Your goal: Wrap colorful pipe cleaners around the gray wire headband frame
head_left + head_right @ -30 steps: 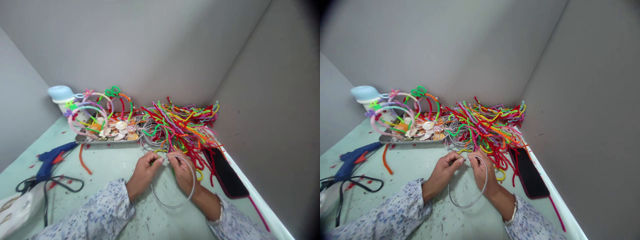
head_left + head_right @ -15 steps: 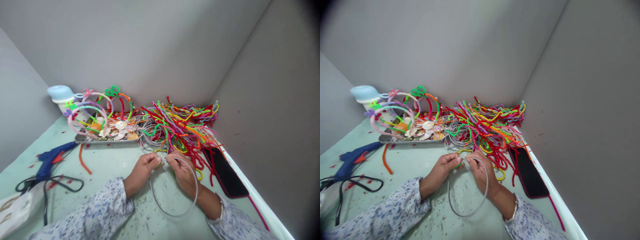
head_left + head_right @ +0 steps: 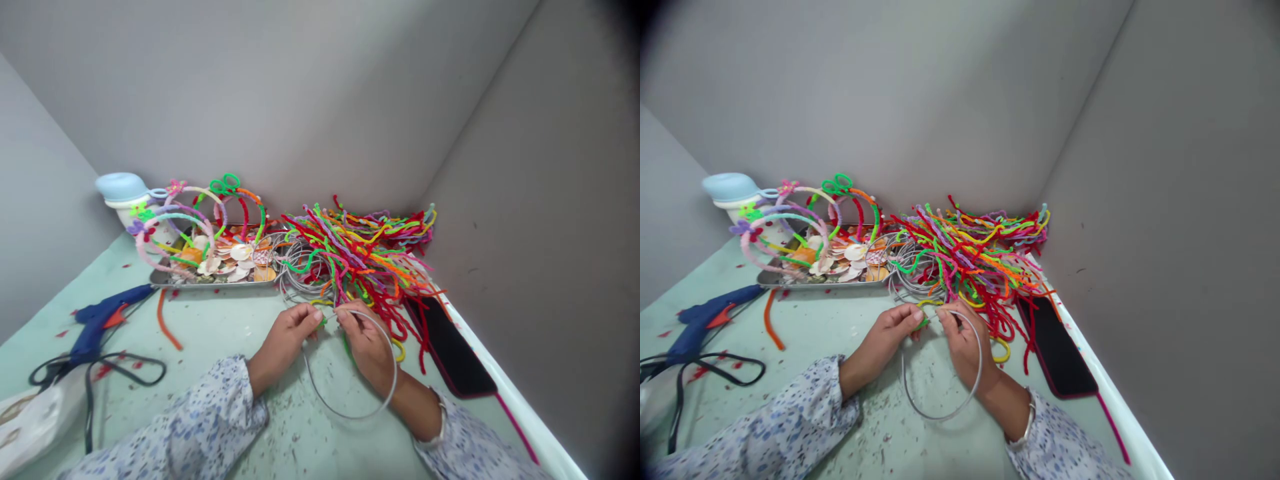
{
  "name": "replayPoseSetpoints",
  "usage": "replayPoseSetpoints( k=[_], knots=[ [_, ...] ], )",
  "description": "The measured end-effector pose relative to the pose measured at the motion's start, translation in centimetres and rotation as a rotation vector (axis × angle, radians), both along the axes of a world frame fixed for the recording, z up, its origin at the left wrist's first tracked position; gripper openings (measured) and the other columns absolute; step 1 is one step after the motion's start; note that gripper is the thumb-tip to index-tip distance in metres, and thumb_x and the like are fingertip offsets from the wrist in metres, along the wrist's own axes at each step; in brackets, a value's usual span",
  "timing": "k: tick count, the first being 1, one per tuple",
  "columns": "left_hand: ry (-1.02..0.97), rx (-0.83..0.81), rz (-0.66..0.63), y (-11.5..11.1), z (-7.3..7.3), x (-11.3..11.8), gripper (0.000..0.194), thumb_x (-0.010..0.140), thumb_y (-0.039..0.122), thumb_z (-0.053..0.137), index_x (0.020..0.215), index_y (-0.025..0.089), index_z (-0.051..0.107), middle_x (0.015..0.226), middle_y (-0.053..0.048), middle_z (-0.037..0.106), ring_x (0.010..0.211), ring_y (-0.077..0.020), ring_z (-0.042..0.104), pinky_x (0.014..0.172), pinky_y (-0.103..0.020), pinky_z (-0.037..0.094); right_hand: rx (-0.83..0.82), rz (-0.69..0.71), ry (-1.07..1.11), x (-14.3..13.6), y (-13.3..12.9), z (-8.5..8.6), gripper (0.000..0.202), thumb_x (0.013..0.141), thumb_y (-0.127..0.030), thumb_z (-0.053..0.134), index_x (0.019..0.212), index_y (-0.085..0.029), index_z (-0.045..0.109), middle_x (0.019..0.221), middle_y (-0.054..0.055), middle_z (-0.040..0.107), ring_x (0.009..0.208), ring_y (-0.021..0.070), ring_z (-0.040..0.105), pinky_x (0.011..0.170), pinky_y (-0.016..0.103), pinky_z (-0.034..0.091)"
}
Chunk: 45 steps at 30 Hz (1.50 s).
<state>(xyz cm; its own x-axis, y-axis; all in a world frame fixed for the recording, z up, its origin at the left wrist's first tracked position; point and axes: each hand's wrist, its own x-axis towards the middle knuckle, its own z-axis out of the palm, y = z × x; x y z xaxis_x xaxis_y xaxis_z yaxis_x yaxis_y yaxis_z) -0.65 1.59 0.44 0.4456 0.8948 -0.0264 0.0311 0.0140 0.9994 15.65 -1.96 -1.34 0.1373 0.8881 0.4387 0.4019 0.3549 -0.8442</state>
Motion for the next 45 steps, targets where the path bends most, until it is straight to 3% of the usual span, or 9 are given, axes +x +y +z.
replayPoseSetpoints(
  k=[5, 11, 16, 21, 25, 29, 32, 37, 45],
  knots=[
    [-0.019, -0.089, -0.032, 0.2, 0.0, -0.1, 0.028, 0.082, 0.037, 0.059, 0.065, 0.015, 0.057, 0.058, 0.002, 0.049, 0.058, -0.0118, 0.043, 0.060, -0.025, 0.032, 0.060, 0.065, -0.018, 0.0, -0.2, 0.3, 0.016, 0.093, -0.023, 0.052, 0.084, -0.021, 0.064, 0.077, 0.000, 0.060, 0.075, 0.0158, 0.056, 0.071, 0.028, 0.043],
    [-0.111, -0.204, -0.173, 0.5, 0.7, -0.3, 0.027, 0.078, 0.037, 0.064, 0.064, 0.014, 0.058, 0.058, 0.002, 0.049, 0.056, -0.0108, 0.043, 0.059, -0.024, 0.034, 0.117, 0.135, -0.035, 0.0, -0.5, 0.4, 0.013, 0.093, -0.019, 0.052, 0.087, -0.022, 0.064, 0.080, 0.000, 0.063, 0.077, 0.0148, 0.057, 0.073, 0.027, 0.044],
    [-0.122, -0.217, -0.221, 0.5, 0.9, -0.2, 0.030, 0.080, 0.038, 0.062, 0.064, 0.014, 0.057, 0.060, 0.001, 0.051, 0.057, -0.0109, 0.045, 0.061, -0.025, 0.037, 0.129, 0.127, -0.032, 0.1, -0.5, 0.5, 0.013, 0.093, -0.019, 0.052, 0.087, -0.022, 0.063, 0.079, -0.001, 0.062, 0.076, 0.0146, 0.057, 0.072, 0.027, 0.044],
    [-0.030, -0.079, 0.032, 0.1, 0.3, 0.2, 0.019, 0.081, 0.033, 0.061, 0.075, 0.015, 0.058, 0.066, 0.002, 0.051, 0.060, -0.0109, 0.046, 0.059, -0.023, 0.037, 0.071, 0.029, -0.040, 0.0, -0.2, 0.4, 0.015, 0.093, -0.023, 0.052, 0.084, -0.022, 0.064, 0.076, 0.000, 0.061, 0.075, 0.0158, 0.057, 0.071, 0.028, 0.043],
    [0.123, 0.235, 0.223, -0.8, 0.3, 0.3, 0.009, 0.085, 0.026, 0.058, 0.085, 0.017, 0.059, 0.078, 0.000, 0.057, 0.073, -0.0136, 0.052, 0.067, -0.025, 0.041, 0.039, -0.028, -0.045, 0.0, -0.2, 0.3, 0.016, 0.093, -0.025, 0.052, 0.084, -0.021, 0.064, 0.077, 0.000, 0.061, 0.074, 0.0158, 0.057, 0.071, 0.028, 0.044],
    [0.236, 0.560, 0.237, -1.4, 0.4, 0.1, 0.006, 0.083, 0.020, 0.062, 0.089, 0.018, 0.062, 0.087, -0.002, 0.060, 0.083, -0.0157, 0.056, 0.075, -0.027, 0.044, 0.036, -0.048, -0.065, 0.0, -0.3, 0.5, 0.016, 0.093, -0.026, 0.052, 0.084, -0.020, 0.064, 0.077, 0.000, 0.062, 0.075, 0.0161, 0.058, 0.072, 0.028, 0.044],
    [0.266, 0.676, 0.232, -1.5, 0.2, 0.1, 0.009, 0.082, 0.017, 0.063, 0.091, 0.018, 0.064, 0.089, -0.004, 0.062, 0.086, -0.0163, 0.058, 0.078, -0.028, 0.046, 0.033, -0.045, -0.084, -0.1, -0.3, 0.6, 0.016, 0.093, -0.026, 0.052, 0.083, -0.020, 0.064, 0.078, 0.000, 0.062, 0.076, 0.0162, 0.058, 0.072, 0.028, 0.043],
    [0.307, 0.741, 0.238, -1.4, -0.2, 0.1, 0.008, 0.084, 0.020, 0.061, 0.090, 0.019, 0.066, 0.088, -0.005, 0.065, 0.084, -0.0169, 0.061, 0.078, -0.029, 0.047, 0.043, -0.022, -0.075, -0.2, -0.3, 0.7, 0.017, 0.093, -0.025, 0.051, 0.083, -0.021, 0.064, 0.077, 0.000, 0.062, 0.075, 0.0158, 0.058, 0.071, 0.027, 0.044],
    [0.328, 0.586, 0.189, -1.5, 0.5, 0.2, 0.009, 0.085, 0.020, 0.058, 0.083, 0.020, 0.067, 0.082, -0.004, 0.065, 0.080, -0.0182, 0.060, 0.075, -0.029, 0.046, 0.057, 0.009, -0.114, 0.0, -0.4, 0.8, 0.018, 0.094, -0.025, 0.050, 0.083, -0.021, 0.063, 0.076, 0.001, 0.061, 0.073, 0.0170, 0.057, 0.069, 0.029, 0.045]
  ],
)
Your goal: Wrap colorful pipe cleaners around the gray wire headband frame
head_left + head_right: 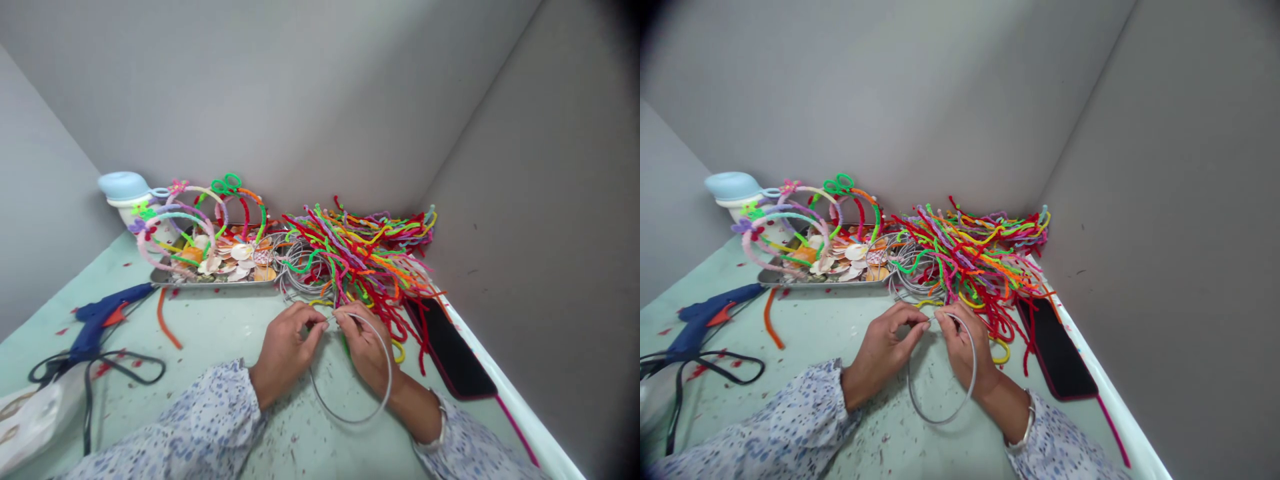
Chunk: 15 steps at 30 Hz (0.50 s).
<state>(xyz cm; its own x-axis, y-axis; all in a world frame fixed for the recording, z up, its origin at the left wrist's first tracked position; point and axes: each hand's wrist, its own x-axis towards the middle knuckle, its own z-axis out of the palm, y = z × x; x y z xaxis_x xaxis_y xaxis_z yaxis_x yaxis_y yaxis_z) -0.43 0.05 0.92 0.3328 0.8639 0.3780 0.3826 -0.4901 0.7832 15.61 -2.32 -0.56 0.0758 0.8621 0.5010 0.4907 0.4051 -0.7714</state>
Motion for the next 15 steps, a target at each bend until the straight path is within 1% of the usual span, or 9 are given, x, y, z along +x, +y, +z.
replayPoseSetpoints(
  k=[7, 15],
  knots=[
    [0.011, -0.171, -0.056, 0.24, 0.10, 0.08, 0.013, 0.087, 0.022, 0.053, 0.081, 0.018, 0.064, 0.081, -0.003, 0.061, 0.077, -0.0166, 0.057, 0.070, -0.026, 0.042, -0.008, 0.024, 0.003, 0.16, 0.01, -0.33, 0.016, 0.094, -0.024, 0.050, 0.084, -0.020, 0.062, 0.077, 0.001, 0.060, 0.075, 0.0168, 0.056, 0.071, 0.029, 0.043],
    [-0.026, -0.211, -0.051, 0.40, -0.09, 0.12, 0.013, 0.086, 0.025, 0.055, 0.083, 0.017, 0.066, 0.082, -0.003, 0.062, 0.079, -0.0174, 0.057, 0.073, -0.026, 0.042, -0.017, 0.006, -0.008, 0.15, 0.13, -0.35, 0.016, 0.094, -0.025, 0.050, 0.085, -0.021, 0.062, 0.078, 0.002, 0.060, 0.075, 0.0174, 0.057, 0.071, 0.030, 0.044]
  ],
)
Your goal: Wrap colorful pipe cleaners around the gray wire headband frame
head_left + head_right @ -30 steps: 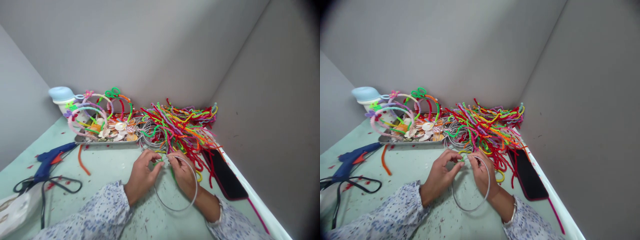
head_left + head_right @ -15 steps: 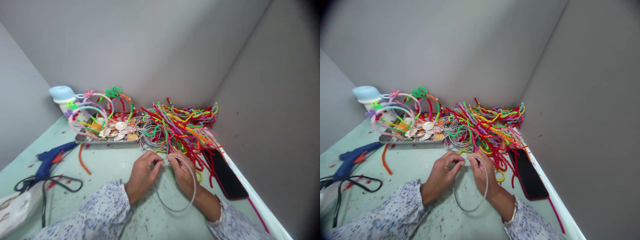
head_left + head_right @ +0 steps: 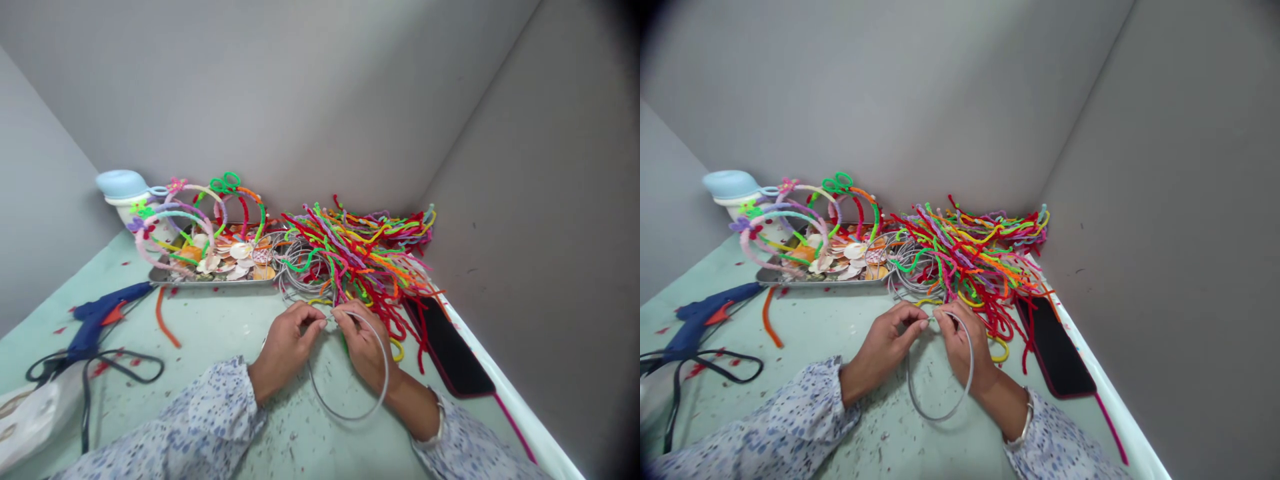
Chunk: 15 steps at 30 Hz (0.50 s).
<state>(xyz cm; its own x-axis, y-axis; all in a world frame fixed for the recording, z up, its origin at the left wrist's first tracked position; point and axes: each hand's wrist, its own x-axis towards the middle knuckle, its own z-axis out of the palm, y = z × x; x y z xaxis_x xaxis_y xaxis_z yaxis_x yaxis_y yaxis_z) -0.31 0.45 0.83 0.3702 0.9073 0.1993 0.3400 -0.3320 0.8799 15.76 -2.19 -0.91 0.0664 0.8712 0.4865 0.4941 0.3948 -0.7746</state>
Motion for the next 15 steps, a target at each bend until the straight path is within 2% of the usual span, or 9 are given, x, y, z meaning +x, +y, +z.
replayPoseSetpoints(
  k=[9, 15],
  knots=[
    [-0.059, -0.120, -0.156, 0.47, -0.44, -0.16, 0.016, 0.089, 0.026, 0.048, 0.085, 0.017, 0.060, 0.082, -0.002, 0.059, 0.080, -0.0175, 0.054, 0.074, -0.026, 0.041, 0.007, 0.026, -0.023, 0.11, -0.01, -0.09, 0.018, 0.094, -0.025, 0.048, 0.085, -0.021, 0.063, 0.078, 0.002, 0.061, 0.076, 0.0178, 0.057, 0.071, 0.030, 0.044],
    [-0.131, -0.241, -0.245, 0.53, -0.42, -0.36, 0.016, 0.090, 0.030, 0.048, 0.084, 0.017, 0.055, 0.078, 0.000, 0.053, 0.074, -0.0150, 0.048, 0.070, -0.025, 0.039, 0.012, 0.003, -0.011, 0.05, 0.03, 0.02, 0.017, 0.094, -0.024, 0.050, 0.085, -0.021, 0.064, 0.079, 0.002, 0.061, 0.076, 0.0179, 0.058, 0.071, 0.030, 0.045]
  ],
)
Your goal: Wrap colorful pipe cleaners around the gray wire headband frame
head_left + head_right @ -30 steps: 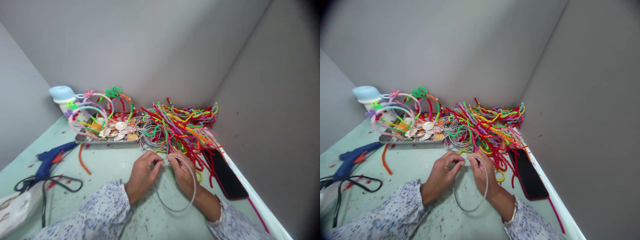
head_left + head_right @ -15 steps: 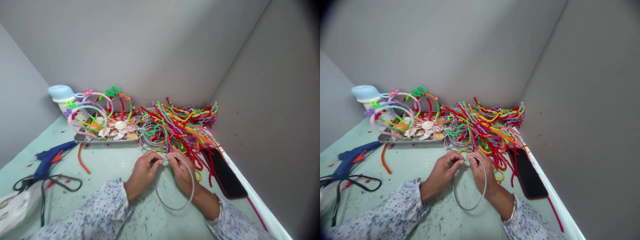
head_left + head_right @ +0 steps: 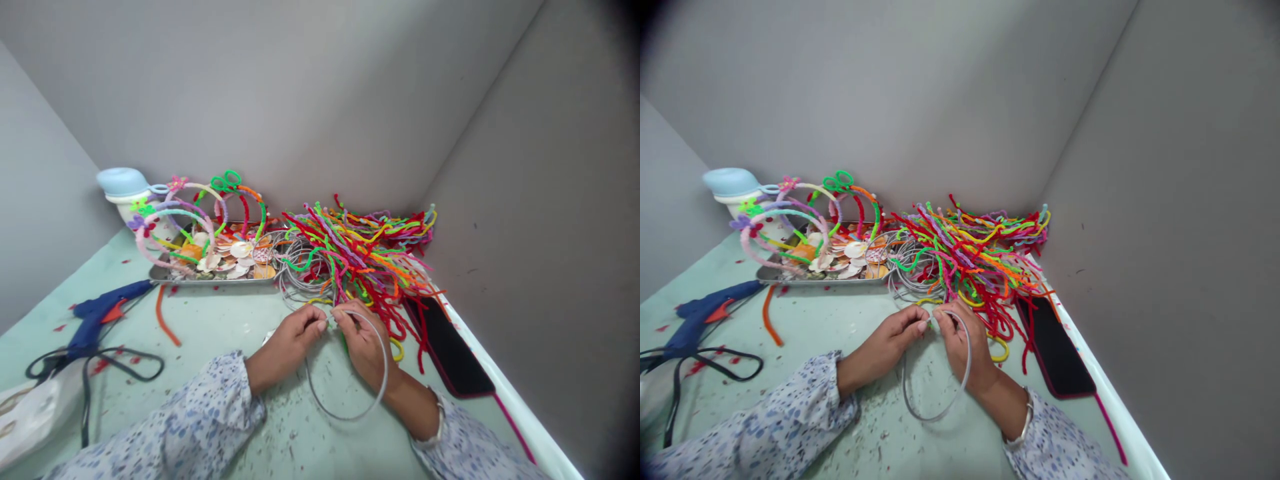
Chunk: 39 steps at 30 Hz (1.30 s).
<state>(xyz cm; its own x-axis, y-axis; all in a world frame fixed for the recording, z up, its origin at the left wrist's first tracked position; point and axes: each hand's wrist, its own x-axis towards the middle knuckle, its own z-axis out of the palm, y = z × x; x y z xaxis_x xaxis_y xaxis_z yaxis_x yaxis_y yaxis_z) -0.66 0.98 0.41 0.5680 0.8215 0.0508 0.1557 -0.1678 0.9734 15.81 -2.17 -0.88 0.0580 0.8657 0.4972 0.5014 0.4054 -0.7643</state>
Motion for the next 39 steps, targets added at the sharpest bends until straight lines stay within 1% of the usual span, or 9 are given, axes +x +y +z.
replayPoseSetpoints(
  k=[4, 7, 11, 20, 28, 34, 39],
  knots=[
    [-0.003, -0.023, -0.003, -0.08, -0.38, 0.06, 0.009, 0.084, 0.024, 0.056, 0.088, 0.017, 0.053, 0.081, 0.000, 0.054, 0.076, -0.0145, 0.049, 0.070, -0.025, 0.038, 0.007, -0.010, 0.005, -0.13, -0.01, 0.14, 0.017, 0.093, -0.024, 0.050, 0.084, -0.020, 0.064, 0.078, 0.003, 0.062, 0.077, 0.0180, 0.058, 0.072, 0.030, 0.045],
    [0.037, -0.010, 0.041, -0.16, -0.61, 0.31, 0.007, 0.081, 0.022, 0.057, 0.082, 0.017, 0.052, 0.075, 0.002, 0.052, 0.070, -0.0132, 0.047, 0.065, -0.024, 0.036, -0.004, 0.003, -0.010, -0.27, -0.10, 0.18, 0.018, 0.093, -0.024, 0.050, 0.084, -0.021, 0.064, 0.078, 0.003, 0.062, 0.076, 0.0182, 0.058, 0.071, 0.030, 0.046],
    [0.103, 0.018, 0.118, -0.32, -0.46, 0.66, 0.013, 0.079, 0.024, 0.059, 0.075, 0.018, 0.048, 0.067, 0.004, 0.047, 0.064, -0.0124, 0.042, 0.060, -0.023, 0.033, 0.001, 0.015, -0.030, -0.44, -0.23, 0.19, 0.017, 0.093, -0.025, 0.050, 0.084, -0.021, 0.064, 0.077, 0.002, 0.062, 0.074, 0.0181, 0.058, 0.070, 0.030, 0.046],
    [0.234, 0.240, 0.212, -0.75, -0.38, 0.55, 0.014, 0.081, 0.026, 0.056, 0.075, 0.020, 0.045, 0.070, 0.004, 0.047, 0.065, -0.0143, 0.042, 0.060, -0.025, 0.031, 0.009, 0.042, -0.024, -0.64, -0.17, 0.35, 0.016, 0.093, -0.022, 0.051, 0.083, -0.020, 0.063, 0.076, 0.002, 0.062, 0.073, 0.0170, 0.058, 0.069, 0.029, 0.045],
    [0.351, 0.392, 0.224, -1.02, 0.07, 0.50, 0.010, 0.085, 0.025, 0.051, 0.078, 0.020, 0.046, 0.074, 0.002, 0.048, 0.066, -0.0152, 0.044, 0.061, -0.026, 0.031, -0.006, 0.053, -0.021, -0.67, -0.20, 0.57, 0.017, 0.093, -0.022, 0.050, 0.083, -0.020, 0.063, 0.076, 0.002, 0.063, 0.074, 0.0175, 0.058, 0.070, 0.029, 0.045],
    [0.392, 0.447, 0.230, -0.94, 0.25, 0.44, 0.010, 0.086, 0.025, 0.051, 0.078, 0.019, 0.047, 0.076, 0.000, 0.049, 0.066, -0.0154, 0.046, 0.061, -0.027, 0.033, 0.002, 0.052, -0.013, -0.73, -0.10, 0.48, 0.017, 0.093, -0.022, 0.051, 0.083, -0.020, 0.064, 0.076, 0.003, 0.063, 0.073, 0.0171, 0.058, 0.070, 0.028, 0.045],
    [0.378, 0.468, 0.231, -0.86, 0.38, 0.32, 0.010, 0.087, 0.024, 0.051, 0.080, 0.018, 0.051, 0.077, -0.001, 0.051, 0.071, -0.0162, 0.048, 0.064, -0.027, 0.036, 0.001, 0.030, -0.044, -0.55, -0.02, 0.05, 0.017, 0.093, -0.023, 0.051, 0.083, -0.019, 0.064, 0.077, 0.003, 0.063, 0.075, 0.0176, 0.057, 0.071, 0.029, 0.044]
  ],
)
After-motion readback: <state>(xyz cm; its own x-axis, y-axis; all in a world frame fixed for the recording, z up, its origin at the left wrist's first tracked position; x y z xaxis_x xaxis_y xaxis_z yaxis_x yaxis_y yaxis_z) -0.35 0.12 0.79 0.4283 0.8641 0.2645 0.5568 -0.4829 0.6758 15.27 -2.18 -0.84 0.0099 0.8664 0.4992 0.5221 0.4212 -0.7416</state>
